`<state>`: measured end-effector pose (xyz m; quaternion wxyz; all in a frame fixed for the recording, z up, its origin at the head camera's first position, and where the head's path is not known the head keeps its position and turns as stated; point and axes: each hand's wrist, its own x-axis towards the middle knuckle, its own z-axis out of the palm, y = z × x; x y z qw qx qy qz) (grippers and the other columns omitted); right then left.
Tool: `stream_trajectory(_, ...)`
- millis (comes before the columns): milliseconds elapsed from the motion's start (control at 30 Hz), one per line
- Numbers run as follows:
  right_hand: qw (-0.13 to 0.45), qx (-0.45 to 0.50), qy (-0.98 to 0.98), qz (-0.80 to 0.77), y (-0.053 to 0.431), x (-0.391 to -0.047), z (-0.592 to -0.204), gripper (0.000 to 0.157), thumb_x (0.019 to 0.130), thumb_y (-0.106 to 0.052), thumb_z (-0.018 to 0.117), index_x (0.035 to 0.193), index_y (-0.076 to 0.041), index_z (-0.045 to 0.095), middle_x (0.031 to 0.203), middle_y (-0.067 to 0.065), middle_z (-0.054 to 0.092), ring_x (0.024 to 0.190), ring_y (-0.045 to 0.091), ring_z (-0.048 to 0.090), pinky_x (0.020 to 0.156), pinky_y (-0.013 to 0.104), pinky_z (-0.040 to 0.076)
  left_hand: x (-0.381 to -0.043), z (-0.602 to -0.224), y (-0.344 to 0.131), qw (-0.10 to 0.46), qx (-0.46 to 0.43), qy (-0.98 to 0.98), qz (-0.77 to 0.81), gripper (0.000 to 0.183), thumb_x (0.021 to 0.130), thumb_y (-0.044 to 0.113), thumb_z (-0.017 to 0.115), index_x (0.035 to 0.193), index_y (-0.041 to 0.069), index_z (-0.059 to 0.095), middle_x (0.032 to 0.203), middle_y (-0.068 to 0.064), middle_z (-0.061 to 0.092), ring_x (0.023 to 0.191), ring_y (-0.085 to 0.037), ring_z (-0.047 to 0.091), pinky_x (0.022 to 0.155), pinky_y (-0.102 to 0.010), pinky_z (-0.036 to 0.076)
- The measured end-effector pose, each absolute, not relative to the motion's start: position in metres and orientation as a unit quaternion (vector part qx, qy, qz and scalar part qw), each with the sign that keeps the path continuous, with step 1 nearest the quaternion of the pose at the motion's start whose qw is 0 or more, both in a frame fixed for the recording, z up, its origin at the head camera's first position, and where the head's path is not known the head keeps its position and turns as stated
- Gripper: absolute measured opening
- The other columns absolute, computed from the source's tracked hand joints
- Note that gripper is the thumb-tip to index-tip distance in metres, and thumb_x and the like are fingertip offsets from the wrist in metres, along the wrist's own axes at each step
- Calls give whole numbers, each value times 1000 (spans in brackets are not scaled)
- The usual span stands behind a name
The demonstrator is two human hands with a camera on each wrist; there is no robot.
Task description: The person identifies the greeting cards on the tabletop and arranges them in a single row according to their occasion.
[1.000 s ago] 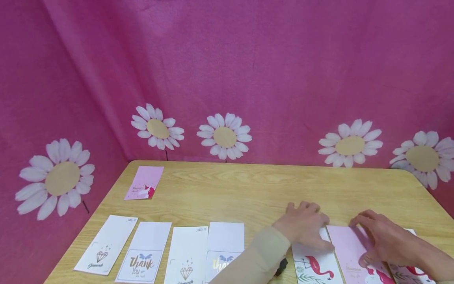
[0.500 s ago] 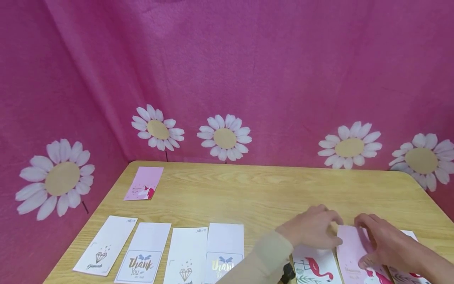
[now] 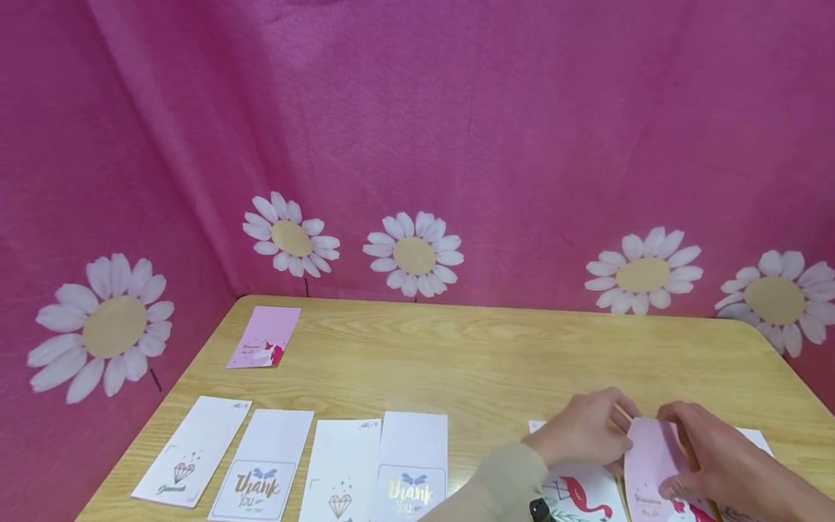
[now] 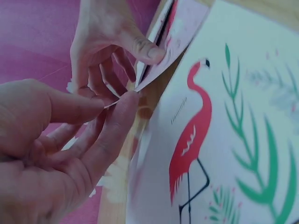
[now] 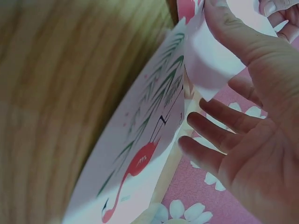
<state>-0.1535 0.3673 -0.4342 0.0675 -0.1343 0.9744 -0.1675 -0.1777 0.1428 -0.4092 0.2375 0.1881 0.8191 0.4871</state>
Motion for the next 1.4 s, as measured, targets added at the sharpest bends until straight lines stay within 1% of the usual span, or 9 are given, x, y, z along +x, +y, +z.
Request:
stream_trajectory(233, -1, -126, 971, -204, 370, -140, -437, 83, 69, -33, 93, 133, -7, 48, 122, 17, 53, 87, 0, 56, 64, 17, 53, -177, -405, 136, 244, 138, 758, 589, 40, 88, -6, 67, 117, 21, 64, 100, 6, 66, 55, -16, 67, 52, -26, 58)
stream_trajectory(300, 9, -115, 966, -232, 369, -137, -435, 86, 73, -29, 91, 141, -6, 44, 128, 22, 51, 89, 6, 63, 64, 18, 55, -179, -405, 131, 246, 134, 740, 612, 39, 88, -5, 67, 117, 21, 64, 101, 6, 65, 54, -18, 68, 55, -26, 59)
stream_trajectory(433, 77, -47, 960, -264, 363, -136, -427, 97, 84, -38, 82, 156, -5, 27, 132, 29, 53, 87, 17, 67, 66, 23, 58, -184, -404, 121, 236, 132, 713, 647, 37, 89, -2, 67, 119, 20, 63, 100, 6, 64, 57, -18, 68, 60, -26, 60)
stream_trajectory(533, 85, -19, 956, -279, 358, -135, -421, 99, 88, -41, 79, 160, -7, 21, 128, 27, 60, 84, 15, 67, 66, 23, 58, -189, -403, 114, 212, 136, 713, 654, 37, 90, 0, 69, 119, 21, 65, 99, 7, 66, 63, -13, 69, 64, -24, 59)
stream_trajectory(667, 28, -15, 946, -321, 350, -129, -415, 92, 89, -28, 80, 161, -11, 24, 115, 16, 67, 72, 9, 67, 62, 22, 56, -193, -401, 103, 188, 144, 713, 660, 36, 92, 6, 70, 122, 24, 67, 100, 8, 68, 71, -6, 68, 68, -21, 57)
stream_trajectory(833, 4, 9, 922, -387, 334, -130, -407, 86, 92, -24, 77, 162, -17, 26, 101, 2, 68, 68, 13, 67, 61, 25, 58, -196, -398, 89, 196, 122, 670, 705, 37, 93, 6, 70, 122, 29, 67, 102, 7, 66, 74, -11, 68, 67, -31, 63)
stream_trajectory(1000, -62, -1, 890, -452, 316, -136, -402, 81, 90, -12, 79, 158, -27, 37, 92, -11, 66, 70, 14, 71, 57, 27, 58, -198, -396, 76, 200, 94, 647, 730, 32, 92, 7, 73, 115, 28, 69, 101, 5, 67, 77, -16, 69, 68, -38, 64)
stream_trajectory(1133, -87, -6, 871, -483, 305, -143, -400, 83, 88, -6, 79, 156, -31, 39, 92, -19, 66, 72, 10, 72, 58, 26, 60, -198, -398, 65, 204, 103, 665, 711, 33, 90, 6, 75, 114, 26, 68, 99, 4, 67, 76, -15, 69, 67, -34, 64)
stream_trajectory(1400, -88, -42, 848, -521, 284, -152, -394, 88, 87, 0, 78, 158, -29, 36, 97, -20, 68, 74, 10, 74, 60, 28, 61, -199, -397, 40, 177, 126, 672, 707, 39, 91, 5, 72, 122, 27, 62, 101, 0, 66, 77, -15, 68, 69, -34, 63)
